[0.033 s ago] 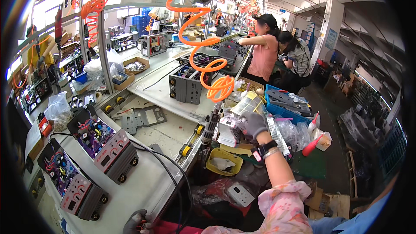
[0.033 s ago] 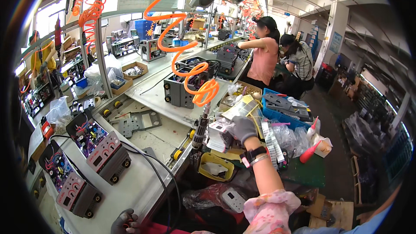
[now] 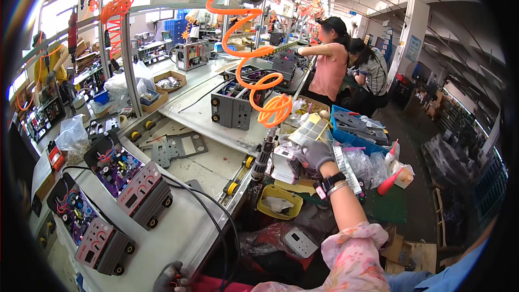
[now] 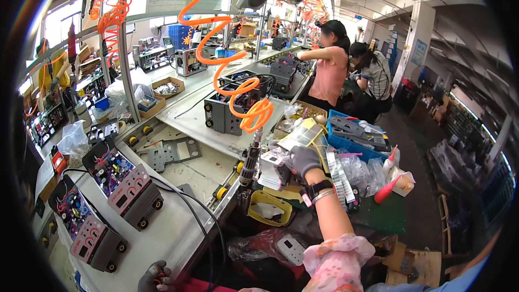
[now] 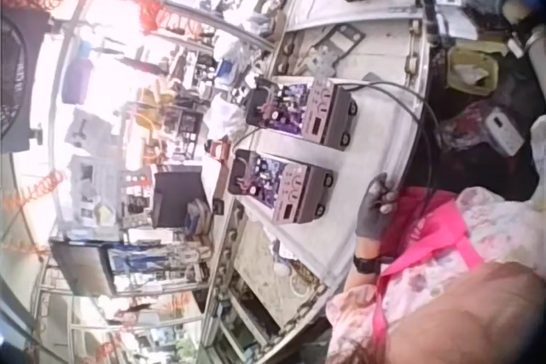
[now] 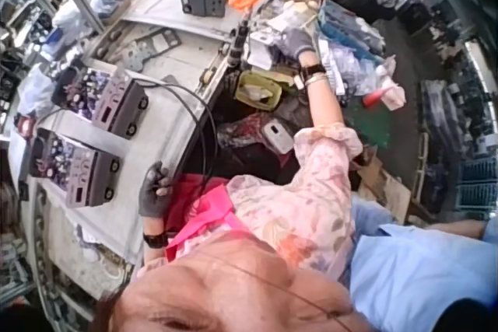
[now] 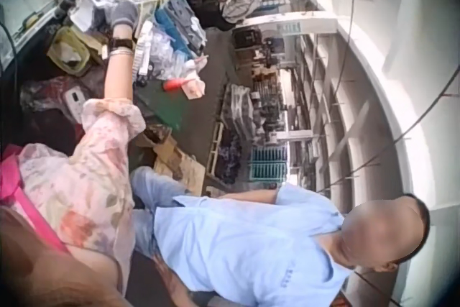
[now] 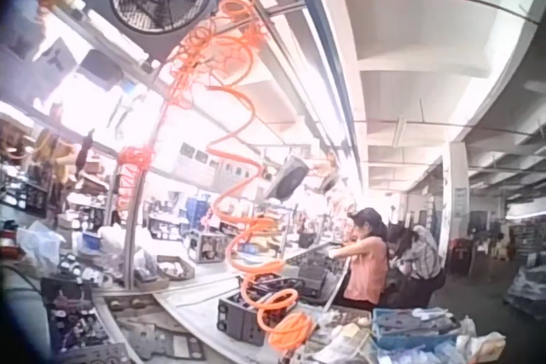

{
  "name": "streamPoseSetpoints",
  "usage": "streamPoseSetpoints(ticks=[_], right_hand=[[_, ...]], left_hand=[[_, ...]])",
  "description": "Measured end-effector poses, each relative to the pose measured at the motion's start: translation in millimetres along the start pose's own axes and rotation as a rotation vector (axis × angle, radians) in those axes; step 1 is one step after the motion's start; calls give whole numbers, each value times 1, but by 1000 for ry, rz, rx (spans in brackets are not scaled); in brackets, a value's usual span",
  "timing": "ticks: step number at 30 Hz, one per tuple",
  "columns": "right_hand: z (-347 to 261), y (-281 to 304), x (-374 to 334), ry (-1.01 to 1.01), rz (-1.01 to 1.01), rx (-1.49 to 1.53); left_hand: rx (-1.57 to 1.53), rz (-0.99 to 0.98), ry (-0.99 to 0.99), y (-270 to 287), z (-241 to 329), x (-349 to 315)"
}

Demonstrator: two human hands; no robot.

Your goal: Assembling front panels and cleaning internal components of welding machines.

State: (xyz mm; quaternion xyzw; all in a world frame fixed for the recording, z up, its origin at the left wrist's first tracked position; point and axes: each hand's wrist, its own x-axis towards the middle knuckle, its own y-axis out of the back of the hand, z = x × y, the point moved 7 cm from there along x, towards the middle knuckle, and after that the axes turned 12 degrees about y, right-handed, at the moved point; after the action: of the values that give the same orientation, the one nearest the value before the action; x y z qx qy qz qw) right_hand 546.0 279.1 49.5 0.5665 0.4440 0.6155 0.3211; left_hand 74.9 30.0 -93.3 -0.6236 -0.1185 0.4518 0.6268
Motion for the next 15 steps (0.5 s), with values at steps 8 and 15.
streamPoseSetpoints(ticks=[8,15], right_hand=[[50,-75,16,-71,-380,-89],[45,-84,16,-132,-500,-110]], left_hand=[[95,64,-44,0,3,-6],[163,84,-52,-4,3,-5]])
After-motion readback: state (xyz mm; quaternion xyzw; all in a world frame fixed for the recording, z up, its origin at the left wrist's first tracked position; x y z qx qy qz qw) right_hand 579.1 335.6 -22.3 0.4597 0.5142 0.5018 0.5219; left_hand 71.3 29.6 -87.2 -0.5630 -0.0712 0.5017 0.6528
